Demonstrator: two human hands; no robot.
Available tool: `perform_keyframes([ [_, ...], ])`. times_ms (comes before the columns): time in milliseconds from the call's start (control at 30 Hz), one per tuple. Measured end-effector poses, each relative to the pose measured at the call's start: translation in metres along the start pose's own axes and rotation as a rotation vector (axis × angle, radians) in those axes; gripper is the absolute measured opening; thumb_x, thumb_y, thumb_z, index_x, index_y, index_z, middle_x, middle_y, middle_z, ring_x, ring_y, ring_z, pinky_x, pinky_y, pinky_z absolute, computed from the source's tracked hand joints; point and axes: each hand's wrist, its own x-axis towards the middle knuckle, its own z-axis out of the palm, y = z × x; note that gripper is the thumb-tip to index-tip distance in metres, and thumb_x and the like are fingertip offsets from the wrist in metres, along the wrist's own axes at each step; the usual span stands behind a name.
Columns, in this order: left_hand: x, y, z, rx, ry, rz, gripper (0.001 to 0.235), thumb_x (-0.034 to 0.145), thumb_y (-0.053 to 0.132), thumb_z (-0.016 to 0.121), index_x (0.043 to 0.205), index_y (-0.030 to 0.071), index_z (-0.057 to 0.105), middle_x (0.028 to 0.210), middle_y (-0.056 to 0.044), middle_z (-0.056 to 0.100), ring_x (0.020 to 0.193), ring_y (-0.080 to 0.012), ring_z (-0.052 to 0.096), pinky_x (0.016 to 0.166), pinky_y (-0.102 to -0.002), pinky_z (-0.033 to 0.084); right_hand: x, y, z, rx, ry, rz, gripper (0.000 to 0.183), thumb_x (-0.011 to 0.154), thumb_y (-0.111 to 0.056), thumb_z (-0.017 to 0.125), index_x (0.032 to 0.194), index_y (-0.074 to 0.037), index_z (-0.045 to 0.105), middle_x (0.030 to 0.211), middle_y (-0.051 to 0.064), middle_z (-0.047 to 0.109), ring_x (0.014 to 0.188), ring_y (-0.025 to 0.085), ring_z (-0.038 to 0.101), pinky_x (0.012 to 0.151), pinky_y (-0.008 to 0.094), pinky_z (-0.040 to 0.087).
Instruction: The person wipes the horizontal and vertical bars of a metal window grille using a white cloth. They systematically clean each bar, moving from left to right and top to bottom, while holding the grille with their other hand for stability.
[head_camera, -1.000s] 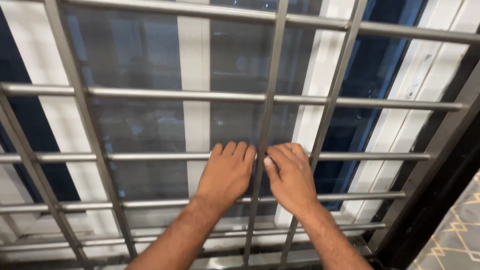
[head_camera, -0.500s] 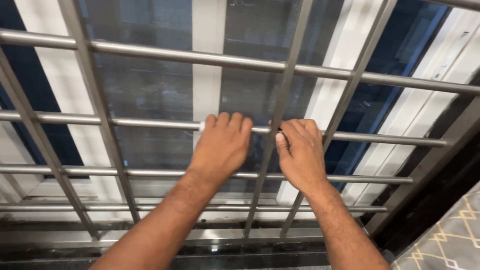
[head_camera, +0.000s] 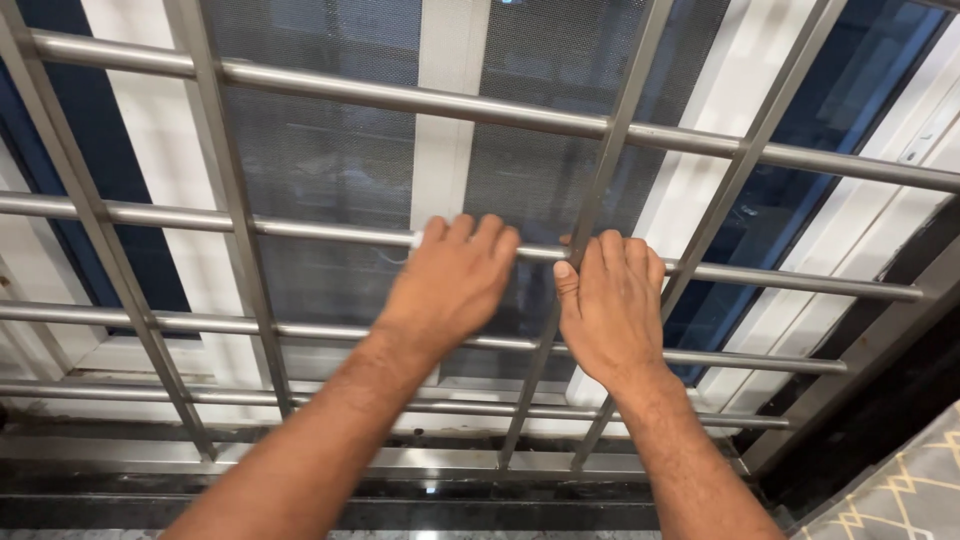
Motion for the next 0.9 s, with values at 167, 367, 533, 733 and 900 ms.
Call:
perform_keyframes([
  [167, 0.015, 0.034, 0.011, -0.119, 0.079, -0.031, 0.021, 0.091, 0.019, 0.060, 0.108, 0.007, 0.064, 0.098, -0.007, 0.062, 0.093, -0.0276, 0.060, 0.081, -0.044, 0.045, -0.001, 0.001, 0.001, -0.048, -0.002, 0.035, 0.031, 0.104, -0.028, 0.054, 0.115, -0.002, 0.065, 0.106, 0.012, 0.057, 0.105, 0.033, 0.051, 0.102, 0.050, 0.036],
  [367, -0.002, 0.005, 0.007, -0.072, 0.046, -0.024, 0.028, 0.089, 0.016, 0.058, 0.115, 0.006, 0.064, 0.104, -0.009, 0.064, 0.099, -0.0268, 0.061, 0.085, -0.043, 0.046, 0.000, -0.002, -0.001, -0.019, 0.029, 0.023, 0.032, 0.104, -0.029, 0.054, 0.114, -0.001, 0.066, 0.103, 0.014, 0.057, 0.102, 0.034, 0.051, 0.101, 0.051, 0.036],
  [533, -0.009, -0.015, -0.009, 0.024, -0.089, -0.015, 0.031, 0.089, 0.014, 0.057, 0.118, 0.005, 0.063, 0.105, -0.010, 0.064, 0.099, -0.0263, 0.061, 0.086, -0.043, 0.046, 0.001, 0.001, -0.001, -0.021, 0.045, 0.017, 0.034, 0.103, -0.031, 0.054, 0.114, -0.001, 0.067, 0.101, 0.014, 0.056, 0.101, 0.034, 0.050, 0.099, 0.051, 0.036],
  [733, 0.002, 0.013, 0.002, 0.012, -0.037, -0.040, 0.035, 0.088, 0.014, 0.057, 0.121, 0.004, 0.063, 0.107, -0.009, 0.065, 0.099, -0.0260, 0.060, 0.088, -0.043, 0.045, 0.001, 0.000, 0.001, -0.023, 0.004, 0.041, 0.035, 0.104, -0.033, 0.054, 0.105, 0.000, 0.066, 0.099, 0.013, 0.055, 0.100, 0.032, 0.050, 0.100, 0.050, 0.037],
  [900, -0.005, -0.002, -0.006, -0.018, -0.031, -0.013, 0.037, 0.088, 0.013, 0.057, 0.124, 0.003, 0.062, 0.107, -0.009, 0.064, 0.100, -0.0258, 0.059, 0.087, -0.041, 0.045, 0.001, -0.001, 0.000, -0.010, 0.027, 0.042, 0.037, 0.105, -0.033, 0.052, 0.112, 0.000, 0.066, 0.100, 0.013, 0.055, 0.101, 0.032, 0.050, 0.101, 0.049, 0.037],
])
